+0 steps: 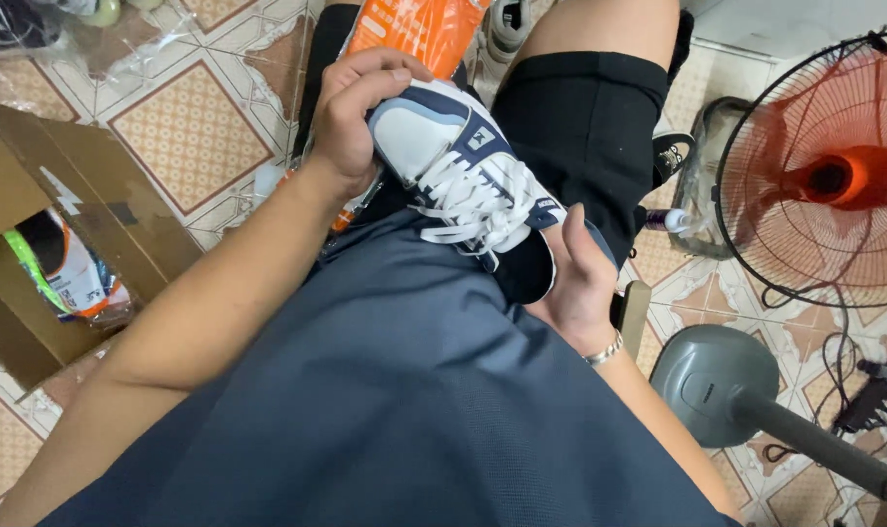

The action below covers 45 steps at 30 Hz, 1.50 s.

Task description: The person sits on the floor and takes a new sneaker out of its box, removes the tissue paper, and inserts a black insole into the shoe. They then pull and straighten the laces and tie the laces of the sneaker, at one point wiping the shoe with a tissue.

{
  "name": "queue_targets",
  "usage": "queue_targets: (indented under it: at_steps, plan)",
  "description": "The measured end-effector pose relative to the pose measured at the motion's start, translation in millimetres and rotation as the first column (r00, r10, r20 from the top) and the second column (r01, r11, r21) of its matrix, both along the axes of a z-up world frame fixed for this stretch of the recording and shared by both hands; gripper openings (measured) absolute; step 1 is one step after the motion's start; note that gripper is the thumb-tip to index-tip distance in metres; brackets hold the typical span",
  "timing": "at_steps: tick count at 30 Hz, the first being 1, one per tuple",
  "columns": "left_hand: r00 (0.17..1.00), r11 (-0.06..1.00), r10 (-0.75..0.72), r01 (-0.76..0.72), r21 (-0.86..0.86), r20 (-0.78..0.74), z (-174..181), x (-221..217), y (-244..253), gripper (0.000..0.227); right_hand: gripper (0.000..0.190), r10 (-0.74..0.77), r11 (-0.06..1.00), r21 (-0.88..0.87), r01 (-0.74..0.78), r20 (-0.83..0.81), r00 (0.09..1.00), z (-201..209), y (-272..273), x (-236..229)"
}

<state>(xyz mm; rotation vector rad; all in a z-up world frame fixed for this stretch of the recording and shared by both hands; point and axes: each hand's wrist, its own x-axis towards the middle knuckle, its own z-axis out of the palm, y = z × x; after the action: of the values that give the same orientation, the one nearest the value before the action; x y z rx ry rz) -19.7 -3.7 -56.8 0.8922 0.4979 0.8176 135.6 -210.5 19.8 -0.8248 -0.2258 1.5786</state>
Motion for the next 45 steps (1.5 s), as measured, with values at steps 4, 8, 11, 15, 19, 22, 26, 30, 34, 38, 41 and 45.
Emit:
queue_targets:
  at_steps: [4,8,11,15,19,22,26,30,34,38,41,45]
  plan:
    - [1.000,1.000,-0.018,0.018,0.009,-0.018,0,-2,3,0.027,0.084,-0.038,0.999,0.009,0.038,-0.028,0.999,-26,3,7]
    - [1.000,0.999,-0.024,0.024,-0.037,-0.016,1,-5,3,0.026,0.071,-0.010,0.999,-0.045,0.003,-0.166,0.986,-51,13,11]
    - [1.000,1.000,-0.014,0.014,-0.025,-0.015,-7,-4,6,0.026,0.058,-0.024,0.999,-0.051,0.017,-0.140,0.990,-49,14,12]
    - [0.999,0.999,0.026,-0.025,0.024,-0.026,-6,1,4,0.026,0.051,-0.031,0.983,-0.180,0.030,-0.004,1.000,-37,-5,16]
    - [0.996,0.997,0.064,-0.062,0.043,-0.056,-12,3,5,0.027,0.059,0.038,0.986,-0.167,-0.003,0.208,0.977,12,-15,6]
    - [0.996,0.996,0.086,-0.085,0.021,-0.037,-16,4,8,0.025,0.052,0.096,0.994,-0.107,-0.017,0.795,0.598,23,-28,5]
    - [0.997,0.997,0.077,-0.077,0.020,-0.004,-13,5,5,0.023,0.024,0.275,0.941,-0.220,0.257,0.939,-0.204,40,-26,9]
    - [0.995,0.996,0.083,-0.082,0.028,-0.046,-9,8,8,0.025,0.015,0.022,1.000,-0.014,0.018,0.792,-0.610,23,-15,14]
    - [0.993,0.995,0.094,-0.091,0.043,-0.066,-13,4,6,0.025,0.010,0.001,1.000,0.001,0.002,0.701,-0.713,11,-3,12]
    - [0.996,0.996,0.077,-0.075,0.053,-0.045,-11,6,6,0.024,0.015,0.113,0.994,-0.069,0.090,0.598,-0.793,-2,2,15]
    - [0.992,0.992,0.092,-0.083,0.095,-0.086,-11,6,5,0.024,0.014,0.151,0.988,-0.098,0.116,0.587,-0.795,-21,1,23]
    - [0.984,0.985,0.115,-0.096,0.141,-0.135,-9,6,8,0.025,0.027,0.194,0.977,-0.087,0.195,0.746,-0.637,3,4,18]
